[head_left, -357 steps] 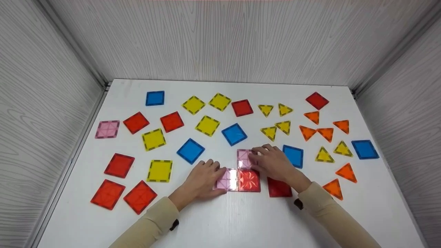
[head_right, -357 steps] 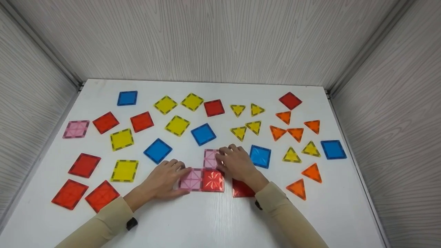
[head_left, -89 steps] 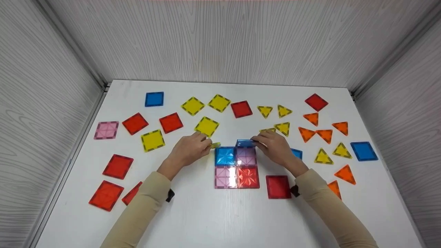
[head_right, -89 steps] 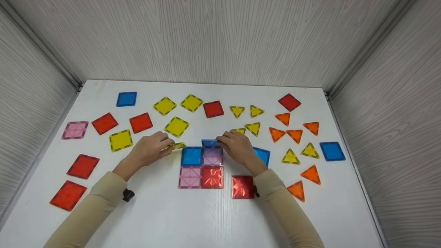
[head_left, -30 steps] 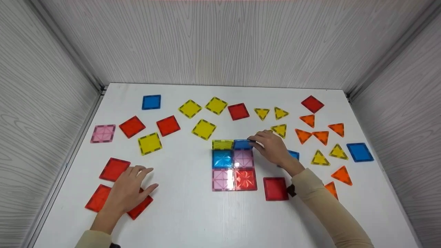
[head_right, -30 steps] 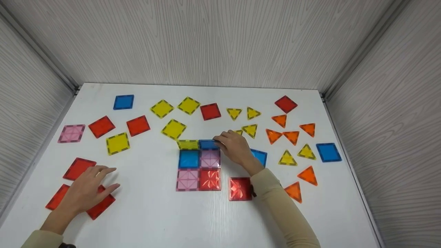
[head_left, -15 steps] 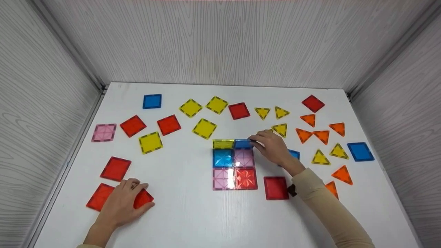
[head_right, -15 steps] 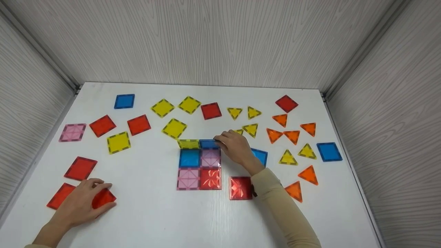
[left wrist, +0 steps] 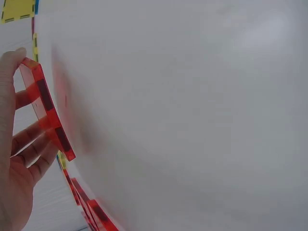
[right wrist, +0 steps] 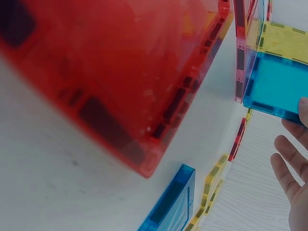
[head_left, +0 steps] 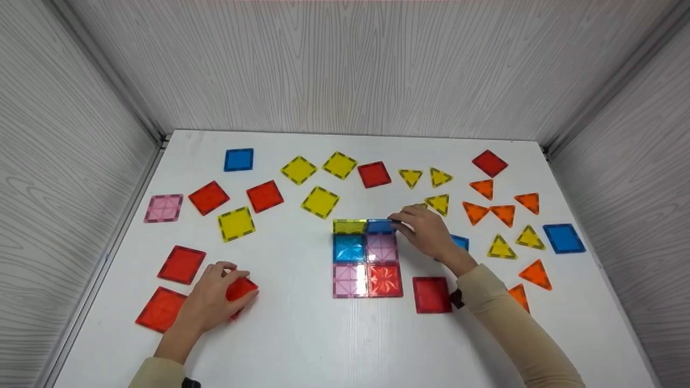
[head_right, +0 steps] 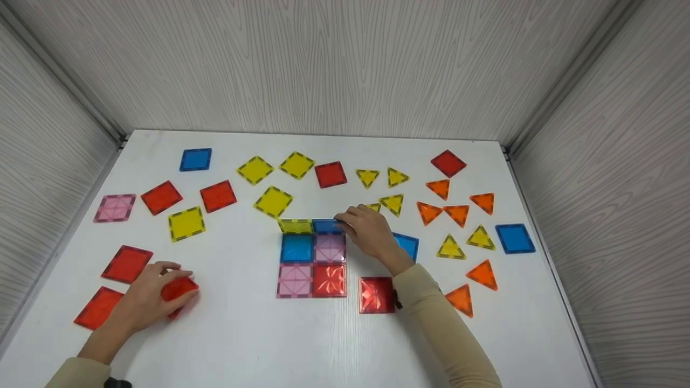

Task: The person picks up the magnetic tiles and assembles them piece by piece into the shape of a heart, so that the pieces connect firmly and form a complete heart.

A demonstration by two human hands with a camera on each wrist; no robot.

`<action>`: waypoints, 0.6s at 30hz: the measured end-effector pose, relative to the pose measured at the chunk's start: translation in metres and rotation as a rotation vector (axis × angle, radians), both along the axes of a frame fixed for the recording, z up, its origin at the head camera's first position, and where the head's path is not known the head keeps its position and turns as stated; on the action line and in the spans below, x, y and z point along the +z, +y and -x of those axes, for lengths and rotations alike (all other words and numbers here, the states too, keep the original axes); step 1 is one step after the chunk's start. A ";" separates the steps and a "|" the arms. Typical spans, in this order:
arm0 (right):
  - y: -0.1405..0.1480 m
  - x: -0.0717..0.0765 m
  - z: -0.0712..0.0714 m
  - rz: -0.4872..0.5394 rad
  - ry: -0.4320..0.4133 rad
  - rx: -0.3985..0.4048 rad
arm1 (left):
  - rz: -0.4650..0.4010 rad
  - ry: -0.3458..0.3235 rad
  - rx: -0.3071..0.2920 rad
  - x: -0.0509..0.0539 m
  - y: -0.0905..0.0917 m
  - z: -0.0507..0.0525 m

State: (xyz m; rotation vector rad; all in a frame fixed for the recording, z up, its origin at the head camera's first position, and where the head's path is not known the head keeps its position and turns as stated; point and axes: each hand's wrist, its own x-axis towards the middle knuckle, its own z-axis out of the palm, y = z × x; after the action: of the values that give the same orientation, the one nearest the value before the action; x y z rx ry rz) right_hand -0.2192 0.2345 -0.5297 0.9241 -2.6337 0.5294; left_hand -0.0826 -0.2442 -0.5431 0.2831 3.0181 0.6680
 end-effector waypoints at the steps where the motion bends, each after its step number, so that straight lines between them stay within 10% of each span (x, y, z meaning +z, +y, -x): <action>1: 0.000 0.000 0.000 0.002 0.002 0.001 | -0.020 0.002 0.004 0.001 0.005 0.003; 18: 0.000 0.001 0.000 -0.003 -0.021 -0.013 | -0.410 0.000 0.070 0.001 0.087 0.066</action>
State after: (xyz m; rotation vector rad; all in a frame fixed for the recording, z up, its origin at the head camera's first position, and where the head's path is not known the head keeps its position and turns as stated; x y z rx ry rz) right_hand -0.2188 0.2344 -0.5288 0.9070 -2.6578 0.5347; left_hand -0.1487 -0.1575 -0.5420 0.1877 2.8748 1.2919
